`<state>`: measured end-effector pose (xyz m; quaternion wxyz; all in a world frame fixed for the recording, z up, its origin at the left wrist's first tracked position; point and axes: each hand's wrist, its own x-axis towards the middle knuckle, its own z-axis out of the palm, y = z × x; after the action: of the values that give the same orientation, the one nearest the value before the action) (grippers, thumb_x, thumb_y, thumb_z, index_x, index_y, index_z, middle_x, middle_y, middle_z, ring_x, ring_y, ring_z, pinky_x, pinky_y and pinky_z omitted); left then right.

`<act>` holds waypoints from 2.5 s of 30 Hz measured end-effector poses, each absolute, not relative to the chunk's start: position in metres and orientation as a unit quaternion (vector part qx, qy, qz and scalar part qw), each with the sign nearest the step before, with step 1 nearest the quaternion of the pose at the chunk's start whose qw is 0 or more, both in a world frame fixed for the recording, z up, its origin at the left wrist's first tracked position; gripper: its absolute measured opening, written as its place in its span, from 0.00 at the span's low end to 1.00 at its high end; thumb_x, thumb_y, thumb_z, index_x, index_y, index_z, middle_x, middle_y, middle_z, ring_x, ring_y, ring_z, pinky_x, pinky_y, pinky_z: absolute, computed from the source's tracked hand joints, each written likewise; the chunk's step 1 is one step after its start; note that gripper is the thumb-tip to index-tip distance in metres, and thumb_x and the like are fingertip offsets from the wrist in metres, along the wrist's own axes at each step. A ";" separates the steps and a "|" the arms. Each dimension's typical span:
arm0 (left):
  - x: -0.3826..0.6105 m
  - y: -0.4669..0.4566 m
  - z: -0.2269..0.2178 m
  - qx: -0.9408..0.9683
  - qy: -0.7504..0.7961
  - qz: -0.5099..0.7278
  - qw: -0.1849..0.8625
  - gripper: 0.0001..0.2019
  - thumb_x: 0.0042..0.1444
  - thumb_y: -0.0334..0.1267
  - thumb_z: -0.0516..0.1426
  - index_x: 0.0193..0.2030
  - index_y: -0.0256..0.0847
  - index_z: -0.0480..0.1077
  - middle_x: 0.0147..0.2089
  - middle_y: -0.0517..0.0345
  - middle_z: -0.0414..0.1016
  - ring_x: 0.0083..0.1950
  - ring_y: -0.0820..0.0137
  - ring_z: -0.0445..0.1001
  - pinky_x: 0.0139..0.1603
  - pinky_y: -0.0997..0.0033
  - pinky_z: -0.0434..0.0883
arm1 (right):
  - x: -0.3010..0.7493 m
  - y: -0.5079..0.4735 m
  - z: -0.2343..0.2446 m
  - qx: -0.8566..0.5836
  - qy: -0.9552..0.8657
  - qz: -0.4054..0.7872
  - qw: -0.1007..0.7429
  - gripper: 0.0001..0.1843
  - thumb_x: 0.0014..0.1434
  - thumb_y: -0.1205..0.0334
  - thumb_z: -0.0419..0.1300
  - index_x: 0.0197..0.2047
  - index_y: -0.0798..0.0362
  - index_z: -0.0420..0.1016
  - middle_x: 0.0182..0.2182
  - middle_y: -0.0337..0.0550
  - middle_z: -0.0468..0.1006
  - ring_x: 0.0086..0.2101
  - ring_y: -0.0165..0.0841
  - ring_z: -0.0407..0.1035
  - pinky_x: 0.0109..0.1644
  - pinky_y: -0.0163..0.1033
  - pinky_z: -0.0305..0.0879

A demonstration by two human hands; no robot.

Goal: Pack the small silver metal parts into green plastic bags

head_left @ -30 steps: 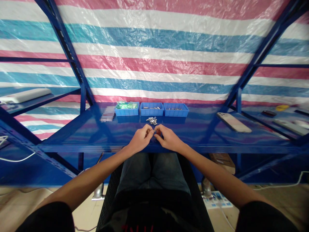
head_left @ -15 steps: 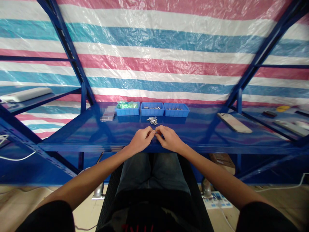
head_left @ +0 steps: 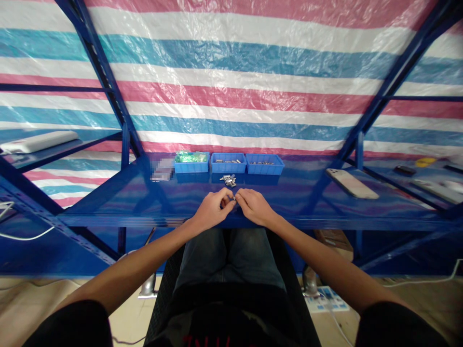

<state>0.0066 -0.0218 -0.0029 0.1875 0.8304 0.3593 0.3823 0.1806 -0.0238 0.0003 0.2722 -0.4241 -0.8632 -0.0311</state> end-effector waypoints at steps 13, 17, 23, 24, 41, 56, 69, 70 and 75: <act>0.006 -0.020 0.000 0.830 0.369 0.357 0.216 0.08 0.60 0.37 0.48 0.33 0.40 0.65 0.29 0.60 0.72 0.32 0.72 0.70 0.35 0.74 0.64 | 0.180 -0.027 0.002 -0.394 -0.858 0.059 0.326 0.07 0.63 0.65 0.46 0.44 0.53 0.62 0.34 0.44 0.74 0.34 0.33 0.69 0.39 0.36 0.60; 0.005 -0.019 -0.001 0.839 0.360 0.348 0.212 0.08 0.60 0.37 0.47 0.36 0.40 0.66 0.33 0.58 0.73 0.36 0.69 0.71 0.38 0.72 0.65 | 0.181 -0.025 0.000 -0.398 -0.851 0.072 0.334 0.06 0.63 0.63 0.48 0.42 0.52 0.61 0.30 0.42 0.73 0.31 0.33 0.68 0.35 0.36 0.59; 0.007 -0.015 -0.007 0.844 0.389 0.332 0.161 0.05 0.58 0.34 0.49 0.36 0.40 0.66 0.33 0.58 0.73 0.38 0.67 0.71 0.39 0.69 0.64 | 0.180 -0.024 -0.006 -0.390 -0.868 0.003 0.308 0.03 0.61 0.65 0.50 0.39 0.53 0.63 0.31 0.45 0.74 0.31 0.35 0.68 0.36 0.38 0.59; 0.007 -0.014 -0.007 0.844 0.396 0.330 0.149 0.05 0.58 0.34 0.50 0.35 0.40 0.66 0.33 0.58 0.73 0.38 0.67 0.70 0.40 0.68 0.64 | 0.180 -0.024 -0.006 -0.388 -0.868 -0.019 0.310 0.04 0.61 0.65 0.50 0.39 0.53 0.64 0.32 0.46 0.75 0.32 0.35 0.68 0.37 0.38 0.59; 0.008 -0.023 -0.006 0.872 0.402 0.278 0.042 0.05 0.58 0.37 0.51 0.36 0.42 0.67 0.35 0.59 0.72 0.42 0.66 0.66 0.42 0.65 0.59 | 0.190 0.045 0.029 -0.543 -0.814 -0.110 0.174 0.12 0.59 0.65 0.53 0.46 0.55 0.69 0.42 0.52 0.75 0.43 0.40 0.68 0.45 0.40 0.60; 0.007 -0.021 -0.008 0.875 0.387 0.290 0.033 0.05 0.57 0.37 0.52 0.36 0.42 0.67 0.36 0.58 0.71 0.42 0.65 0.67 0.43 0.63 0.61 | 0.183 0.035 -0.010 -0.477 -0.811 -0.018 0.339 0.10 0.54 0.74 0.51 0.40 0.55 0.64 0.32 0.46 0.72 0.36 0.37 0.66 0.43 0.41 0.62; 0.004 -0.011 -0.008 0.871 0.326 0.335 0.153 0.06 0.54 0.30 0.53 0.39 0.40 0.67 0.35 0.58 0.68 0.39 0.69 0.68 0.42 0.69 0.66 | 0.186 -0.011 -0.005 -0.346 -0.819 0.275 0.365 0.16 0.56 0.67 0.55 0.46 0.51 0.55 0.29 0.36 0.72 0.29 0.30 0.68 0.34 0.36 0.63; 0.004 -0.011 -0.009 0.869 0.327 0.335 0.159 0.06 0.54 0.30 0.53 0.39 0.40 0.67 0.34 0.59 0.67 0.37 0.70 0.68 0.41 0.70 0.66 | 0.186 -0.011 -0.005 -0.345 -0.817 0.282 0.367 0.15 0.56 0.67 0.55 0.46 0.51 0.55 0.29 0.36 0.72 0.29 0.30 0.68 0.34 0.36 0.63; 0.005 -0.009 -0.010 0.860 0.333 0.341 0.181 0.05 0.54 0.30 0.53 0.37 0.40 0.66 0.32 0.60 0.68 0.34 0.72 0.68 0.37 0.72 0.67 | 0.187 -0.010 -0.007 -0.338 -0.807 0.304 0.377 0.14 0.56 0.65 0.55 0.45 0.51 0.56 0.29 0.37 0.73 0.29 0.29 0.68 0.34 0.36 0.64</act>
<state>0.0051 -0.0093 -0.0099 0.1813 0.8601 0.3332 0.3410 0.1868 -0.0101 -0.0066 0.3775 -0.3376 -0.8070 0.3038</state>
